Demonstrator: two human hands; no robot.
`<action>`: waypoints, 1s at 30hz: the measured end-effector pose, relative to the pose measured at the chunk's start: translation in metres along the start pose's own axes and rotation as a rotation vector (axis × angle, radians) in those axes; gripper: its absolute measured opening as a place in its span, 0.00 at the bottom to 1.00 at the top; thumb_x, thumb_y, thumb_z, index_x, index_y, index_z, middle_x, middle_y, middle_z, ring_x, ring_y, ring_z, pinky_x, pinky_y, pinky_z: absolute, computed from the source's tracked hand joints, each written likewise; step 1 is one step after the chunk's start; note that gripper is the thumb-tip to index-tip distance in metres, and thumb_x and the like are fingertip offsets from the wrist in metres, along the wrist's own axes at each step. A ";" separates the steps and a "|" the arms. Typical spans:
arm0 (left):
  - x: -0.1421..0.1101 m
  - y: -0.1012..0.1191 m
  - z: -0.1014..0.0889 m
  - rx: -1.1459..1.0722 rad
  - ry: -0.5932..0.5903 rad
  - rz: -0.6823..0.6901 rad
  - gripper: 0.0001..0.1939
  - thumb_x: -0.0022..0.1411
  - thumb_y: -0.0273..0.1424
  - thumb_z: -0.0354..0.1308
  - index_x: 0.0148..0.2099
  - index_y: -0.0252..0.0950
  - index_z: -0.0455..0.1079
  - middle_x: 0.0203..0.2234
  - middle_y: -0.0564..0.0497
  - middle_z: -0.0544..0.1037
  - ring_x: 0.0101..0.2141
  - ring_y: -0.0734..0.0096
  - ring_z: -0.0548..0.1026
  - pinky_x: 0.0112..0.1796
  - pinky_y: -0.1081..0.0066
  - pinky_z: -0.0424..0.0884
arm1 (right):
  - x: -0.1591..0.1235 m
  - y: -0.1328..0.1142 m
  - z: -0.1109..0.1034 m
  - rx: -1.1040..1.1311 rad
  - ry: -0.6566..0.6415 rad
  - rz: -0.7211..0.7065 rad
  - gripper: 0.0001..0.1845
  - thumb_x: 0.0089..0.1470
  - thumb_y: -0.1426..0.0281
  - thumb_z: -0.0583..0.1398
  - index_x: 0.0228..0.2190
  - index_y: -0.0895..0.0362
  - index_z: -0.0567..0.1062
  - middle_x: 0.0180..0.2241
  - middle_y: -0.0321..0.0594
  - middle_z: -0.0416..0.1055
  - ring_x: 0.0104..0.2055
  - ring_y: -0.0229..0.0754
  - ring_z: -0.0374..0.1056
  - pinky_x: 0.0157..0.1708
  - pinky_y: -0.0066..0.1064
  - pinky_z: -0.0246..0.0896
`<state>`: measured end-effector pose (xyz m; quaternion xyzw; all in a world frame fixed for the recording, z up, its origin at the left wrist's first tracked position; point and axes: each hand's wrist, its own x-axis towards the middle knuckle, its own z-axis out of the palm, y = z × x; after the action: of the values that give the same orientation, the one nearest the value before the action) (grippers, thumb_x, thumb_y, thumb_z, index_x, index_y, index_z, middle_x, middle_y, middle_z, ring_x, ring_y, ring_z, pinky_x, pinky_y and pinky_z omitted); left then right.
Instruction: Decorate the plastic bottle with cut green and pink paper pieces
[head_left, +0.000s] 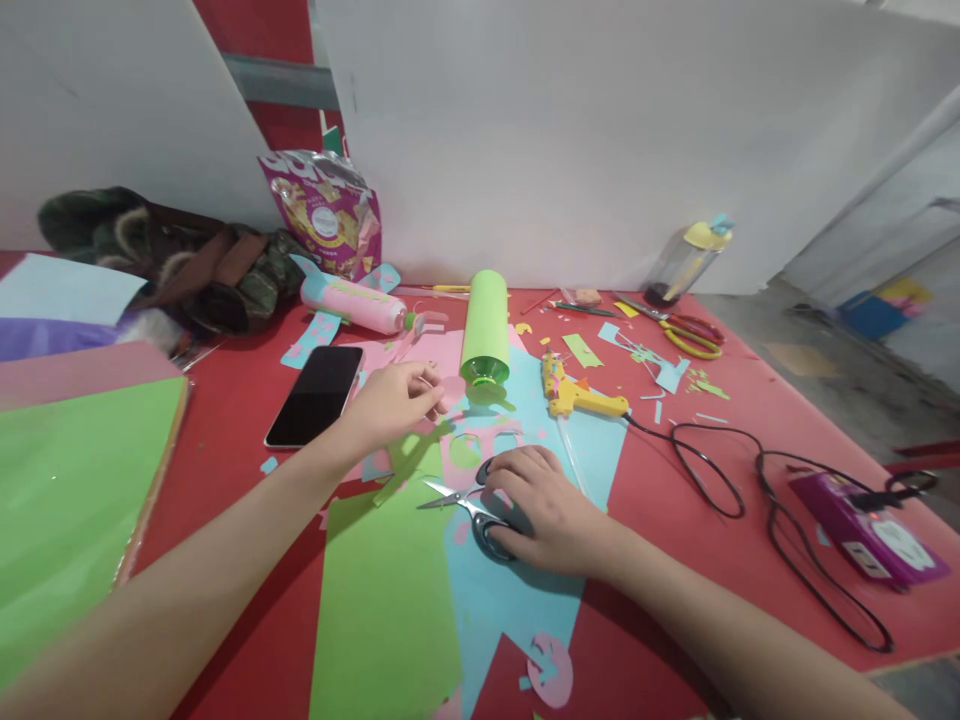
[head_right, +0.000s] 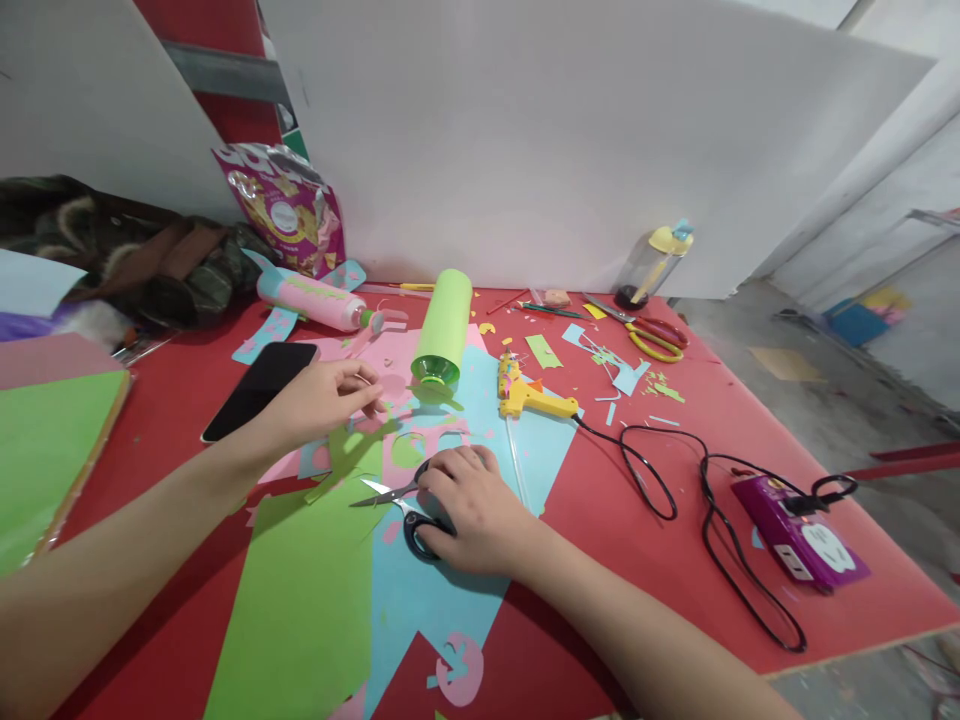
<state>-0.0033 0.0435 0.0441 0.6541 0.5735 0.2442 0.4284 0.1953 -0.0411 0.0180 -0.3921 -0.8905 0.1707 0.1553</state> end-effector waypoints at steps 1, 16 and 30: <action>0.000 -0.001 0.000 0.013 -0.005 0.027 0.05 0.52 0.31 0.51 0.31 0.34 0.65 0.22 0.51 0.76 0.25 0.70 0.75 0.24 0.74 0.69 | 0.001 0.002 -0.002 -0.007 0.013 -0.011 0.10 0.47 0.69 0.55 0.34 0.58 0.66 0.37 0.45 0.66 0.41 0.45 0.59 0.42 0.40 0.53; 0.006 -0.019 0.008 0.506 0.262 0.605 0.09 0.58 0.29 0.46 0.28 0.34 0.65 0.22 0.51 0.71 0.24 0.71 0.68 0.27 0.71 0.64 | -0.003 0.096 -0.033 -0.491 0.100 0.641 0.24 0.45 0.80 0.48 0.47 0.61 0.61 0.49 0.50 0.61 0.45 0.51 0.59 0.36 0.38 0.56; 0.015 -0.036 0.015 0.265 0.299 0.740 0.07 0.56 0.28 0.49 0.29 0.34 0.67 0.32 0.45 0.72 0.37 0.67 0.71 0.41 0.65 0.67 | -0.005 0.080 -0.037 -0.296 0.362 0.365 0.13 0.47 0.70 0.53 0.37 0.59 0.67 0.32 0.45 0.66 0.33 0.44 0.65 0.31 0.32 0.60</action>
<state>-0.0072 0.0525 0.0031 0.8229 0.3821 0.3979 0.1360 0.2648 0.0125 0.0165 -0.5881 -0.7783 -0.0089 0.2196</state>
